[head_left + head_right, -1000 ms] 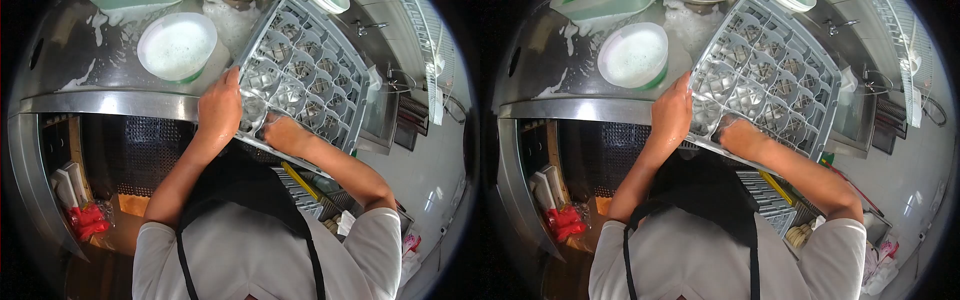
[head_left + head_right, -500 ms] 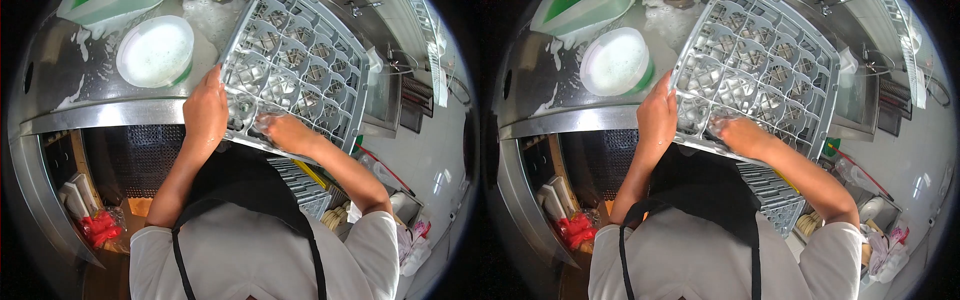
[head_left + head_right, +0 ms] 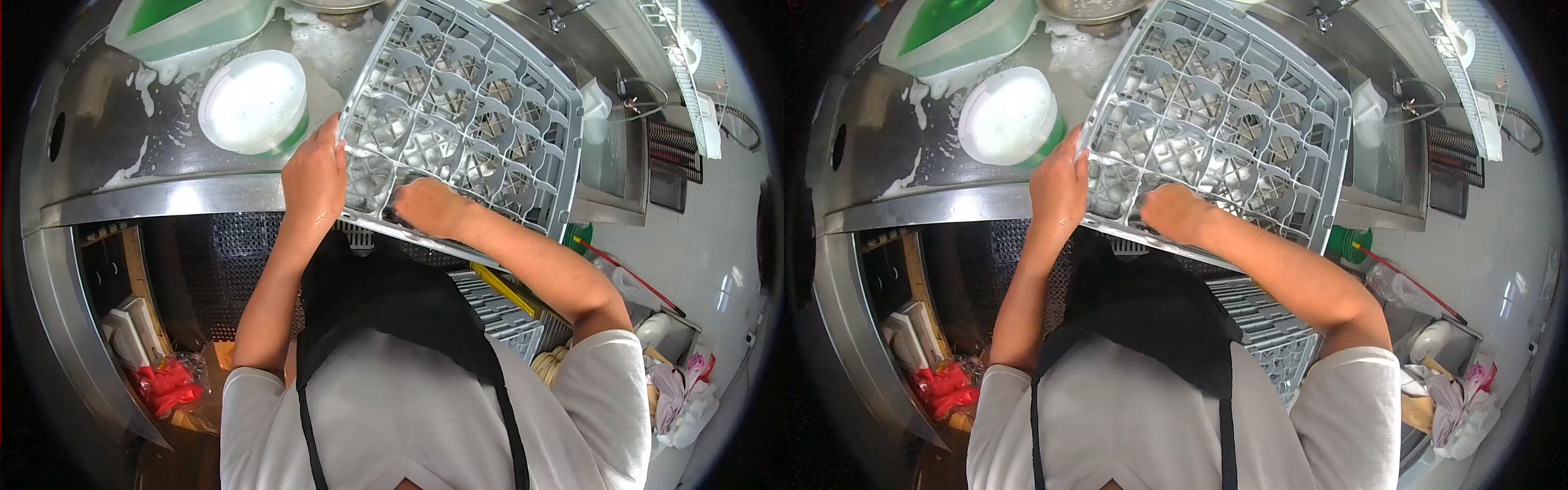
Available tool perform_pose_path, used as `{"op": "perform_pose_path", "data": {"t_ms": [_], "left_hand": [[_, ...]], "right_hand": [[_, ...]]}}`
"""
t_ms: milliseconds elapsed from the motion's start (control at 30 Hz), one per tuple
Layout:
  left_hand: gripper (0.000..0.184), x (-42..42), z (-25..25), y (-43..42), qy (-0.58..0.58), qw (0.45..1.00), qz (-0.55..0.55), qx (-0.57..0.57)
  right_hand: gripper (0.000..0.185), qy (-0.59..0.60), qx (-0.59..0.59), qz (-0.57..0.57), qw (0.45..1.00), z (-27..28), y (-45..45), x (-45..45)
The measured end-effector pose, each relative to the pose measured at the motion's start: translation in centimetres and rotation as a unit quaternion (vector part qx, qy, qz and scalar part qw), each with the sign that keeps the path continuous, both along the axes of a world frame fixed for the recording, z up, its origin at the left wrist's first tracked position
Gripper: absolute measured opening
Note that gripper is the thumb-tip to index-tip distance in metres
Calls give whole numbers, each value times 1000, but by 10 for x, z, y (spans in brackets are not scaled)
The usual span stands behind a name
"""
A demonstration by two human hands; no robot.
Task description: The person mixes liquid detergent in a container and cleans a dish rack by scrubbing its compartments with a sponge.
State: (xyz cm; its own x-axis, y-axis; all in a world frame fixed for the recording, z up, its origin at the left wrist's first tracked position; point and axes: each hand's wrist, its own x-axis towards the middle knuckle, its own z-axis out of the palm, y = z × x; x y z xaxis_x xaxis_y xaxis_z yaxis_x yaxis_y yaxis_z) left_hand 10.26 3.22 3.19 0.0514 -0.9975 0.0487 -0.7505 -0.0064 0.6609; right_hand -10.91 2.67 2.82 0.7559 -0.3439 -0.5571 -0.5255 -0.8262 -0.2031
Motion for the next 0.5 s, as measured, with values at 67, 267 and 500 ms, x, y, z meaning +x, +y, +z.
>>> {"op": "perform_pose_path", "data": {"t_ms": [67,267,500], "left_hand": [[38,-2,-2,1,-2,1000,-2,5],[39,-7,-6,5,3,1000,12,-16],[39,-9,5,3,12,998,12,61]], "right_hand": [[15,99,-35,-46,993,0,7,8],[13,83,-70,-133,985,-7,20,-5],[14,37,18,-80,996,15,9,-15]]}}
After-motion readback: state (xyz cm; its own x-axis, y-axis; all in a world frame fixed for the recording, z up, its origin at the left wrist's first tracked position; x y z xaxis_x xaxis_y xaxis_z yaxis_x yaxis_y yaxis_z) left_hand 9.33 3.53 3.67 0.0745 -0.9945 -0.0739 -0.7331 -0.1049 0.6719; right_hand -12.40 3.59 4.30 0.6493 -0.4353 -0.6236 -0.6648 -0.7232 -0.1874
